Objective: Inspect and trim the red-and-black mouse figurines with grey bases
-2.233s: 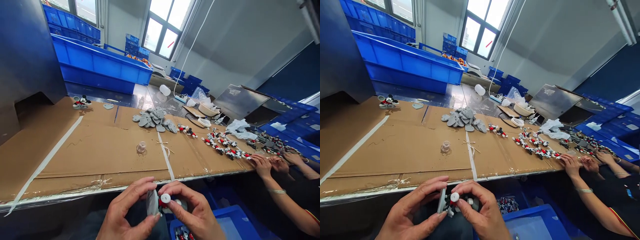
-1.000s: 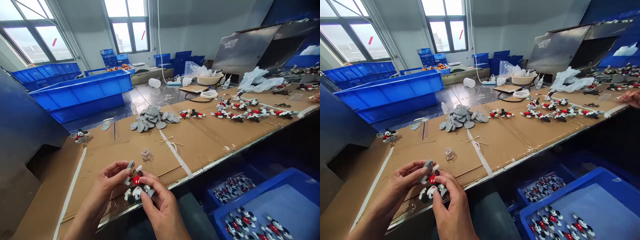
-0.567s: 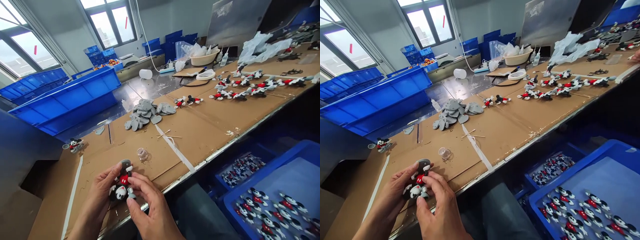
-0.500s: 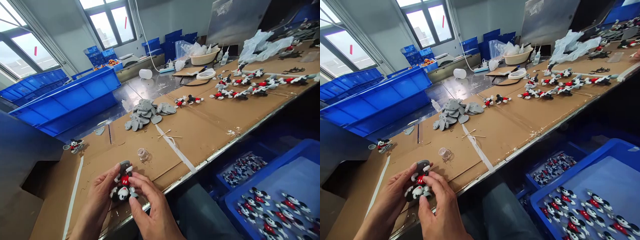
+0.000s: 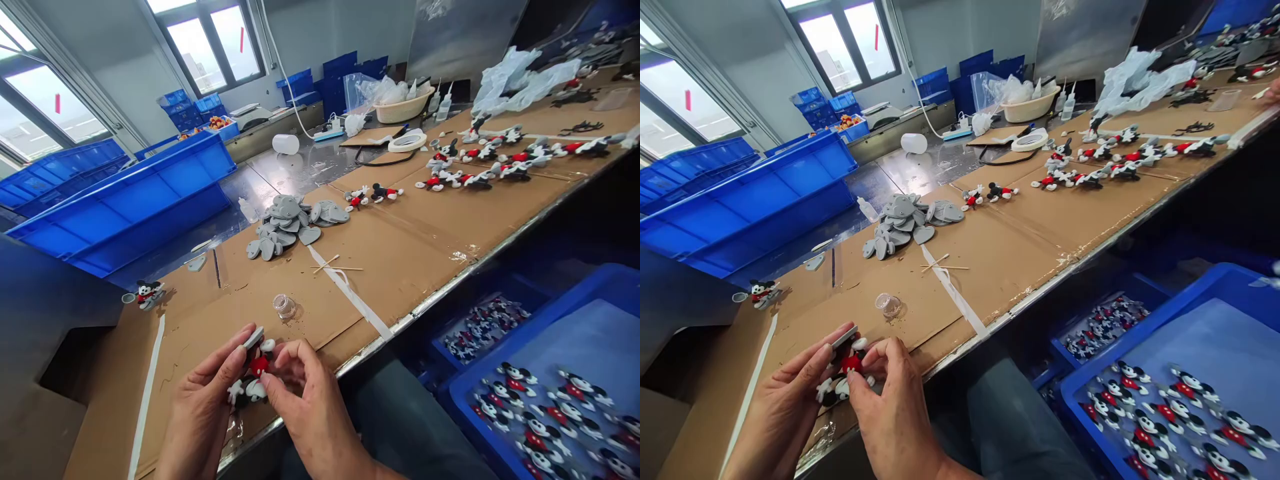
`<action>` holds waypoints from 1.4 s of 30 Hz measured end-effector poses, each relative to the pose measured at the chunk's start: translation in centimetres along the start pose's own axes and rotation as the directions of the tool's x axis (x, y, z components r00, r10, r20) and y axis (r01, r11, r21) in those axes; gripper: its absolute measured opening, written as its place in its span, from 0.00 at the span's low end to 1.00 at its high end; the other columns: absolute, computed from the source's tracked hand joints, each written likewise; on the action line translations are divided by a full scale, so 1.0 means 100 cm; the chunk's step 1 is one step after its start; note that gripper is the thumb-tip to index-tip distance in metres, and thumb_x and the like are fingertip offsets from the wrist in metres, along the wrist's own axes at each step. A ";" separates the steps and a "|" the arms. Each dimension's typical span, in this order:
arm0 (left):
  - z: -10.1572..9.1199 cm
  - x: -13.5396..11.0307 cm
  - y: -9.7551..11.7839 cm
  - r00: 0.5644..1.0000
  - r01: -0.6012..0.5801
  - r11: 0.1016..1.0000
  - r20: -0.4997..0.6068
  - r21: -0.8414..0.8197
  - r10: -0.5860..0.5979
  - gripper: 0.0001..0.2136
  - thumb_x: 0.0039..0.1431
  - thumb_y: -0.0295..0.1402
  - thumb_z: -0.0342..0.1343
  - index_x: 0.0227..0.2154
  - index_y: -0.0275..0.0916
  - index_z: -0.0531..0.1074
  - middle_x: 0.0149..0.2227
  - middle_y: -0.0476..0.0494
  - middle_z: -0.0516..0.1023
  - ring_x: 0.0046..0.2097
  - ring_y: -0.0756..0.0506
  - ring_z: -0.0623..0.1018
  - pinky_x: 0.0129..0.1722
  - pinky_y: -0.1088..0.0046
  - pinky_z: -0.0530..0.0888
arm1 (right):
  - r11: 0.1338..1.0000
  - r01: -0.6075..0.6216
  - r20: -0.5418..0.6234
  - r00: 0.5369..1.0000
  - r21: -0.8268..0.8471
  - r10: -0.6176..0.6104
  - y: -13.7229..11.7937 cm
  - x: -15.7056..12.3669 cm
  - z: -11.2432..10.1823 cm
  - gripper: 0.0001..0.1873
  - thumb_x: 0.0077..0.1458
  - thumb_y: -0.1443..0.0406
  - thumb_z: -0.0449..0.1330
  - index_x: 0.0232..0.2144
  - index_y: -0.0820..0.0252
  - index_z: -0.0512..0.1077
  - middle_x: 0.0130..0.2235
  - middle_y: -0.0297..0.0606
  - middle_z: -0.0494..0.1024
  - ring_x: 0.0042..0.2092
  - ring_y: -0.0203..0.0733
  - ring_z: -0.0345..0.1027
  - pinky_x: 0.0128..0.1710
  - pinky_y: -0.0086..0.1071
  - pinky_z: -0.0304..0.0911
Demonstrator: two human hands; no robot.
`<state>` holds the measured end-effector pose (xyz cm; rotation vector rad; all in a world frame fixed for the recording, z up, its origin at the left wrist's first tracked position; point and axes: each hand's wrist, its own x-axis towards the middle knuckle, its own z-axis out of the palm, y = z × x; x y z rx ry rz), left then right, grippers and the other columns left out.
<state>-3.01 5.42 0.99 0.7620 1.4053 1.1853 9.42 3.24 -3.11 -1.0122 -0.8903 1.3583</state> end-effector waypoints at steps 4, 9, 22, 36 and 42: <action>-0.004 -0.007 -0.002 0.999 -0.033 0.999 0.011 -0.001 0.033 0.21 0.43 0.39 0.72 0.41 0.39 0.79 0.56 0.40 0.75 0.56 0.39 0.75 0.45 0.81 0.77 | 0.998 0.025 0.001 1.000 -0.054 -0.025 -0.006 0.001 0.001 0.05 0.52 0.68 0.59 0.33 0.58 0.65 0.36 0.39 0.77 0.37 0.42 0.73 0.40 0.34 0.68; -0.015 -0.008 0.002 0.992 0.000 0.998 0.127 -0.061 0.008 0.15 0.43 0.35 0.73 0.35 0.38 0.78 0.50 0.36 0.79 0.51 0.37 0.78 0.47 0.73 0.78 | 0.997 0.057 0.020 0.998 -0.046 -0.056 -0.020 -0.002 -0.006 0.05 0.53 0.66 0.60 0.34 0.59 0.69 0.37 0.36 0.78 0.40 0.39 0.73 0.42 0.30 0.65; -0.020 -0.018 -0.011 0.983 0.042 0.996 0.184 -0.076 -0.028 0.29 0.39 0.36 0.75 0.47 0.42 0.77 0.50 0.36 0.79 0.48 0.36 0.80 0.45 0.71 0.79 | 0.974 0.049 0.052 0.998 -0.221 -0.038 -0.039 -0.010 -0.018 0.07 0.50 0.67 0.64 0.35 0.58 0.74 0.36 0.34 0.80 0.38 0.40 0.73 0.40 0.30 0.66; -0.017 -0.013 -0.012 0.996 -0.005 0.993 0.086 -0.118 0.015 0.25 0.36 0.38 0.76 0.41 0.38 0.80 0.44 0.39 0.81 0.31 0.49 0.78 0.32 0.80 0.77 | 0.970 0.201 0.057 0.979 -0.139 -0.195 -0.023 -0.011 -0.014 0.03 0.55 0.68 0.59 0.31 0.58 0.73 0.40 0.37 0.80 0.44 0.40 0.75 0.47 0.30 0.67; -0.016 -0.007 -0.002 0.980 -0.043 0.998 0.190 -0.052 0.052 0.30 0.35 0.37 0.76 0.46 0.44 0.77 0.53 0.36 0.77 0.41 0.41 0.80 0.32 0.78 0.77 | 0.993 0.075 0.039 0.997 -0.096 -0.071 -0.017 -0.008 -0.014 0.04 0.57 0.65 0.60 0.35 0.58 0.75 0.38 0.37 0.81 0.39 0.40 0.76 0.41 0.29 0.69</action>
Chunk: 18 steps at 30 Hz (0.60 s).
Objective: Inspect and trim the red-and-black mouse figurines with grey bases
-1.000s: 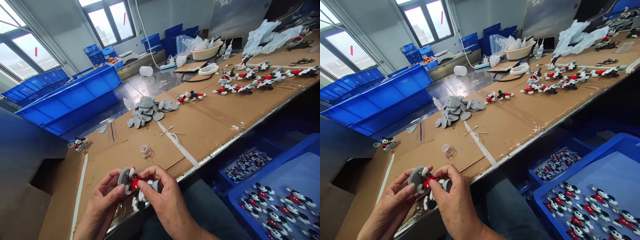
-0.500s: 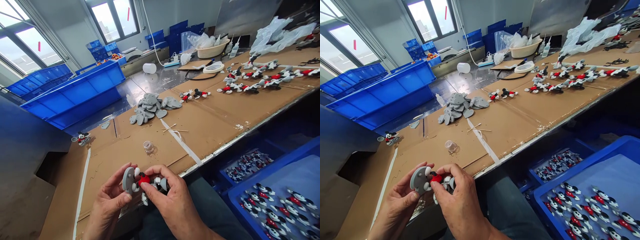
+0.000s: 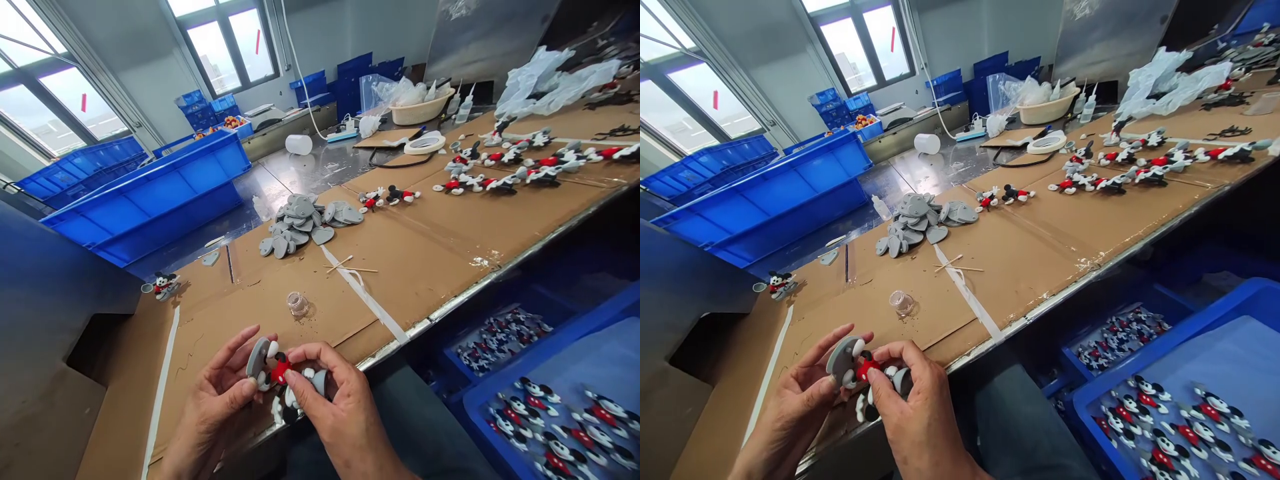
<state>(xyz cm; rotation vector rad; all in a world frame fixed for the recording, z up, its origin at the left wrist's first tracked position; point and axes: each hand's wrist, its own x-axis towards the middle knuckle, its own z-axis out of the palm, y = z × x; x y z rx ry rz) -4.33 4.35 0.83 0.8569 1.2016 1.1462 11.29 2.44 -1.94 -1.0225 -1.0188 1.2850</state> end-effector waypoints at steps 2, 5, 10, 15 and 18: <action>-0.001 0.000 0.002 0.998 0.048 0.998 0.033 -0.040 -0.047 0.32 0.31 0.35 0.77 0.46 0.44 0.78 0.48 0.37 0.80 0.40 0.40 0.81 0.33 0.76 0.78 | 1.000 -0.006 -0.005 1.000 0.000 0.006 -0.001 0.001 -0.002 0.05 0.57 0.64 0.60 0.37 0.58 0.75 0.36 0.36 0.81 0.38 0.40 0.76 0.38 0.28 0.68; -0.002 0.000 0.003 0.994 0.099 0.993 0.045 -0.062 -0.097 0.31 0.28 0.31 0.78 0.42 0.42 0.80 0.43 0.38 0.82 0.39 0.39 0.82 0.36 0.74 0.79 | 1.000 0.007 0.000 1.000 0.017 -0.007 -0.003 0.002 -0.005 0.06 0.58 0.63 0.59 0.36 0.58 0.76 0.35 0.36 0.81 0.37 0.39 0.75 0.37 0.27 0.68; 0.004 0.003 0.000 0.994 0.109 0.988 -0.009 -0.105 -0.110 0.29 0.30 0.35 0.78 0.42 0.42 0.79 0.41 0.37 0.83 0.40 0.36 0.82 0.41 0.69 0.80 | 0.999 -0.025 0.001 1.000 0.028 0.024 -0.001 0.007 -0.003 0.06 0.52 0.65 0.65 0.36 0.58 0.76 0.35 0.35 0.83 0.37 0.40 0.77 0.36 0.27 0.67; 0.013 0.012 0.001 0.993 -0.016 0.998 -0.121 -0.058 0.009 0.25 0.34 0.36 0.76 0.40 0.40 0.79 0.43 0.39 0.82 0.41 0.38 0.82 0.38 0.74 0.80 | 0.996 0.032 -0.059 0.998 0.081 -0.027 0.009 0.013 0.002 0.04 0.55 0.65 0.63 0.34 0.59 0.73 0.35 0.37 0.81 0.37 0.41 0.77 0.38 0.28 0.70; 0.014 0.019 0.002 0.991 -0.009 0.999 -0.134 0.031 0.013 0.22 0.37 0.37 0.75 0.39 0.39 0.80 0.38 0.40 0.83 0.38 0.41 0.82 0.38 0.77 0.79 | 0.988 0.151 -0.083 0.985 -0.021 -0.152 0.015 0.016 0.001 0.04 0.57 0.69 0.59 0.33 0.58 0.75 0.37 0.37 0.79 0.41 0.40 0.75 0.43 0.28 0.70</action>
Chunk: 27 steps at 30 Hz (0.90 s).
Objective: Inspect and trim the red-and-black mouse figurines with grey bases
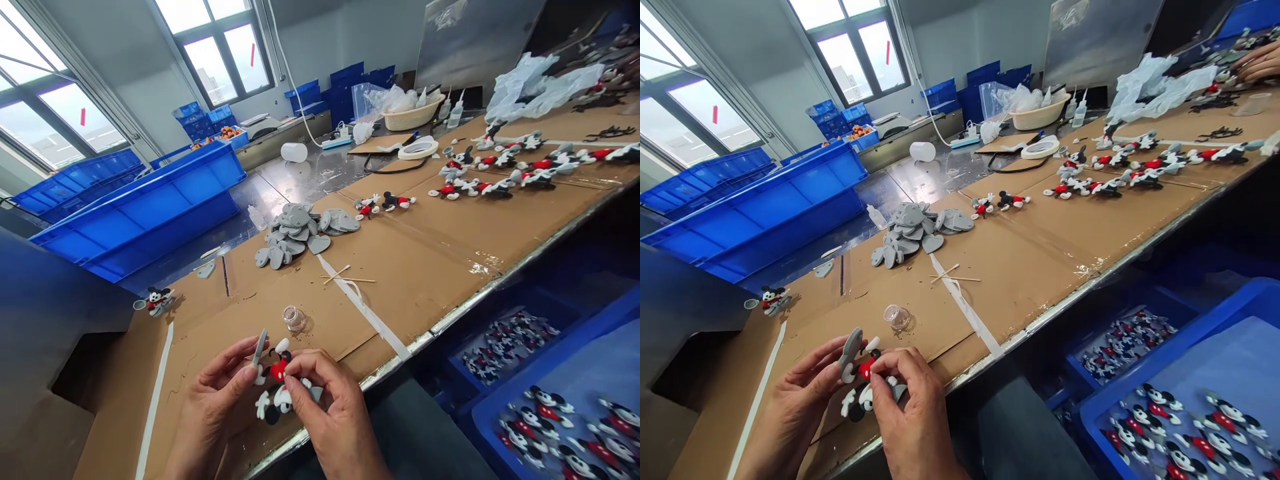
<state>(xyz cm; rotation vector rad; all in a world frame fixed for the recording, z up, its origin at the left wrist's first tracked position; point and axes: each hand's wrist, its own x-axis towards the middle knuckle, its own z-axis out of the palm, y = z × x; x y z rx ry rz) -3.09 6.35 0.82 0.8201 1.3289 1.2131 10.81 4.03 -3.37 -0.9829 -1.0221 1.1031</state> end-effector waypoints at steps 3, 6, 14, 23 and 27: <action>-0.002 0.009 0.001 1.000 -0.002 0.996 0.013 0.090 0.001 0.21 0.39 0.38 0.74 0.38 0.38 0.81 0.33 0.41 0.83 0.35 0.44 0.82 0.39 0.77 0.78 | 0.984 0.113 0.026 0.994 -0.140 -0.111 0.004 0.001 -0.003 0.11 0.58 0.72 0.56 0.37 0.56 0.77 0.43 0.38 0.79 0.48 0.40 0.73 0.50 0.29 0.68; -0.004 0.020 0.002 1.000 -0.016 0.990 0.029 0.141 0.012 0.21 0.39 0.39 0.74 0.39 0.38 0.81 0.34 0.40 0.83 0.35 0.45 0.81 0.39 0.78 0.78 | 0.965 0.181 0.086 0.982 -0.190 -0.167 0.009 0.000 -0.006 0.16 0.59 0.73 0.53 0.45 0.57 0.76 0.48 0.41 0.78 0.51 0.40 0.72 0.54 0.30 0.68; -0.002 0.039 0.008 0.999 -0.010 0.959 0.053 0.282 -0.005 0.23 0.39 0.40 0.74 0.40 0.38 0.80 0.40 0.39 0.83 0.39 0.45 0.81 0.40 0.81 0.77 | 0.942 0.220 0.132 0.973 -0.254 -0.191 0.022 -0.003 -0.008 0.24 0.58 0.75 0.52 0.55 0.59 0.71 0.57 0.45 0.73 0.58 0.42 0.68 0.59 0.30 0.64; 0.003 0.045 0.009 0.998 0.000 0.951 0.055 0.308 -0.017 0.23 0.40 0.39 0.74 0.41 0.38 0.80 0.37 0.39 0.84 0.35 0.46 0.81 0.37 0.80 0.78 | 0.965 0.174 0.087 0.983 -0.194 -0.160 0.020 -0.003 -0.005 0.23 0.55 0.76 0.52 0.51 0.66 0.74 0.58 0.51 0.71 0.58 0.47 0.69 0.59 0.34 0.65; 0.004 0.048 0.008 1.000 0.004 0.948 0.013 0.318 -0.009 0.24 0.36 0.38 0.75 0.40 0.37 0.80 0.35 0.39 0.84 0.33 0.46 0.81 0.35 0.80 0.79 | 0.957 0.209 0.053 0.978 -0.199 -0.203 0.013 0.000 -0.007 0.21 0.54 0.76 0.52 0.49 0.71 0.76 0.55 0.55 0.74 0.56 0.49 0.71 0.58 0.34 0.66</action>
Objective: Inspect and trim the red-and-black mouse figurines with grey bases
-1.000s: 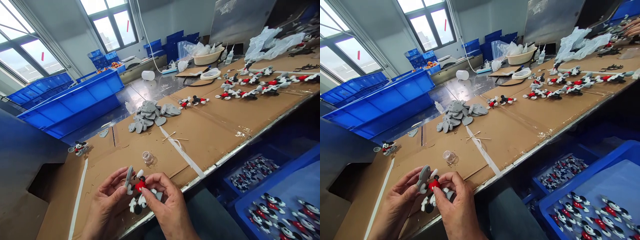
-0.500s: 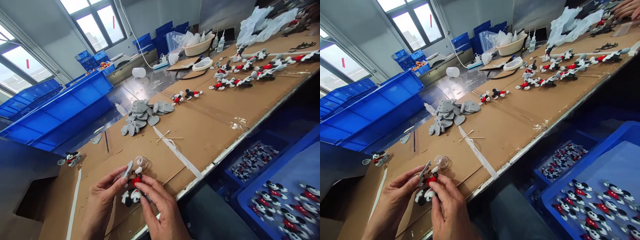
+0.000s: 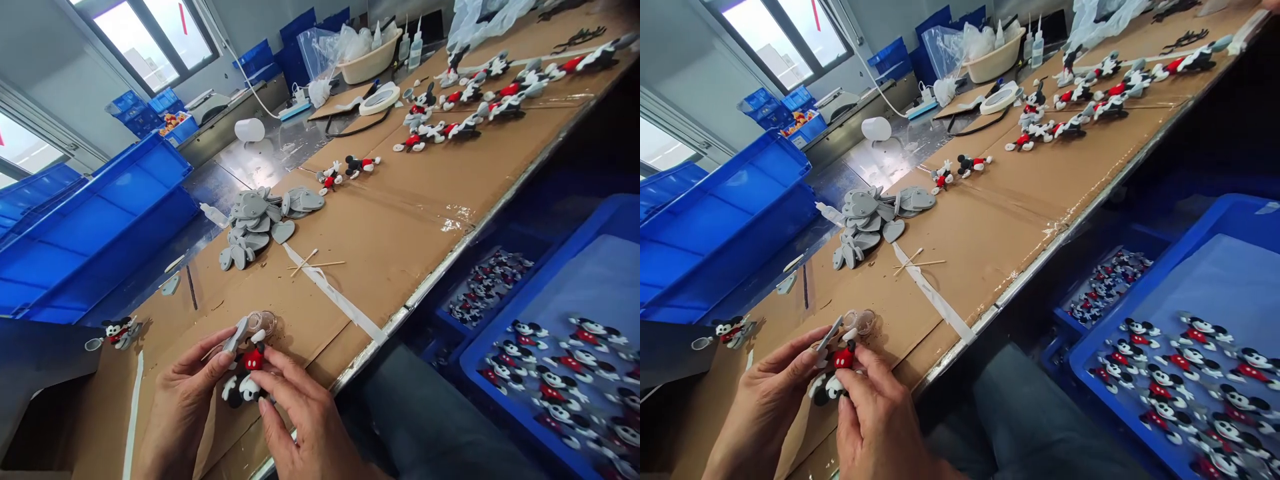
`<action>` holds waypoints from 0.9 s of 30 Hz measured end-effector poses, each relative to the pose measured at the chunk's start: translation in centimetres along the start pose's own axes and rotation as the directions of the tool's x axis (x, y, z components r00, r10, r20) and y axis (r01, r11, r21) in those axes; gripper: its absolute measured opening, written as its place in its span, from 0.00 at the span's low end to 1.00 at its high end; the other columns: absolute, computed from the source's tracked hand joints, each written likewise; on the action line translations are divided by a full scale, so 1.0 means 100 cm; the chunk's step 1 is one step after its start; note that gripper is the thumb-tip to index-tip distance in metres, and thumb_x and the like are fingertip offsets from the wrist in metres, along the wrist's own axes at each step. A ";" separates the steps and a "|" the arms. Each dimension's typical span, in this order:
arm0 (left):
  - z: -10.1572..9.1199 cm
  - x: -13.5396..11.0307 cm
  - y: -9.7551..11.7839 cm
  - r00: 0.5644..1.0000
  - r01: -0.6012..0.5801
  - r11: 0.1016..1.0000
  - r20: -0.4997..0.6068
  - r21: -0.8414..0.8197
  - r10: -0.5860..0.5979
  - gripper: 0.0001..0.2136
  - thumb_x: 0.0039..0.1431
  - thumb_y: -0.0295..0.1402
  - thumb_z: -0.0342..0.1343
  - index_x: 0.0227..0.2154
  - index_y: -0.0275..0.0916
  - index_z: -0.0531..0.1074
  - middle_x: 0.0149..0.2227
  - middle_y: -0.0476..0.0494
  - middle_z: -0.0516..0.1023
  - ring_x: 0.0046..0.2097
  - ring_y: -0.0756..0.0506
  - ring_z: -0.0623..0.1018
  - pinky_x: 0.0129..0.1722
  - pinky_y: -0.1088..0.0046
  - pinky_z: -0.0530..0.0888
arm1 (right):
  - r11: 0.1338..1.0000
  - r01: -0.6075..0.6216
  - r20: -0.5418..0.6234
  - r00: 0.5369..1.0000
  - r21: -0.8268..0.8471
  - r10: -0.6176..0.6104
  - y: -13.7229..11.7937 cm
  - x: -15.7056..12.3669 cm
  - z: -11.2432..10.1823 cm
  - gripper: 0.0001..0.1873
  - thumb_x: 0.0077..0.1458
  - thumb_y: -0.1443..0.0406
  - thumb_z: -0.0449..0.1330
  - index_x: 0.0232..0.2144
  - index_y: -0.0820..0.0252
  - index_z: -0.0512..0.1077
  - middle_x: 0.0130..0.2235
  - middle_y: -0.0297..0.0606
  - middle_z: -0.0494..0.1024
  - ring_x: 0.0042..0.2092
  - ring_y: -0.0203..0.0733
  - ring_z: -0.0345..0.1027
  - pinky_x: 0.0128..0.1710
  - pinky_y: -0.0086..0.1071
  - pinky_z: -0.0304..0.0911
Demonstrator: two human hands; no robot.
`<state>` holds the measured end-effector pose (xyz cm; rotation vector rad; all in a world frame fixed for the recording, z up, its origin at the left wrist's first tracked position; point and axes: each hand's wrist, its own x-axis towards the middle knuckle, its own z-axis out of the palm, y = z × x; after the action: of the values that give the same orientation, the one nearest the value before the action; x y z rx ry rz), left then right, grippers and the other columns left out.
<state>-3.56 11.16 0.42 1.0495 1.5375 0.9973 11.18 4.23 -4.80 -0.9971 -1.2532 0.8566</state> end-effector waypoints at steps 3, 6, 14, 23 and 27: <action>-0.001 0.002 0.000 0.999 0.001 1.000 -0.032 0.017 0.000 0.27 0.32 0.39 0.77 0.39 0.36 0.80 0.35 0.38 0.83 0.34 0.44 0.82 0.35 0.80 0.79 | 0.999 0.046 -0.030 0.998 -0.010 -0.046 -0.002 0.002 0.000 0.20 0.54 0.76 0.52 0.47 0.73 0.76 0.54 0.57 0.74 0.55 0.49 0.71 0.58 0.33 0.66; -0.001 0.002 0.001 0.999 -0.011 0.999 -0.031 0.048 0.013 0.28 0.31 0.39 0.77 0.39 0.37 0.80 0.36 0.39 0.83 0.35 0.44 0.82 0.37 0.80 0.79 | 0.998 0.057 -0.033 0.998 -0.034 -0.058 -0.003 0.001 0.000 0.19 0.55 0.76 0.52 0.45 0.75 0.76 0.54 0.58 0.74 0.55 0.50 0.71 0.57 0.32 0.66; 0.001 0.003 0.003 0.999 -0.038 0.994 -0.009 0.098 0.039 0.27 0.32 0.38 0.77 0.40 0.38 0.80 0.36 0.40 0.84 0.36 0.45 0.82 0.38 0.81 0.79 | 0.999 0.050 -0.040 0.998 -0.021 -0.050 -0.004 0.000 -0.001 0.18 0.57 0.75 0.52 0.46 0.74 0.76 0.55 0.55 0.73 0.57 0.45 0.70 0.60 0.27 0.62; 0.003 0.002 0.003 0.999 -0.048 0.998 -0.001 0.040 0.048 0.26 0.32 0.38 0.77 0.39 0.38 0.80 0.36 0.41 0.84 0.34 0.45 0.82 0.37 0.80 0.79 | 1.000 0.024 -0.039 0.999 0.019 -0.023 -0.005 -0.003 0.000 0.18 0.58 0.74 0.52 0.48 0.71 0.74 0.58 0.51 0.72 0.59 0.44 0.67 0.62 0.28 0.60; 0.006 0.002 0.005 0.999 -0.033 0.999 -0.028 0.038 0.034 0.26 0.30 0.38 0.77 0.38 0.38 0.80 0.34 0.42 0.84 0.33 0.45 0.82 0.36 0.80 0.80 | 0.999 0.024 -0.026 0.999 0.038 -0.023 -0.005 -0.003 -0.001 0.18 0.59 0.73 0.52 0.50 0.70 0.74 0.59 0.50 0.71 0.60 0.43 0.65 0.64 0.28 0.57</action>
<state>-2.96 11.54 0.71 1.0951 1.5717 1.0138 11.23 3.73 -4.45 -0.9585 -1.2202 0.8441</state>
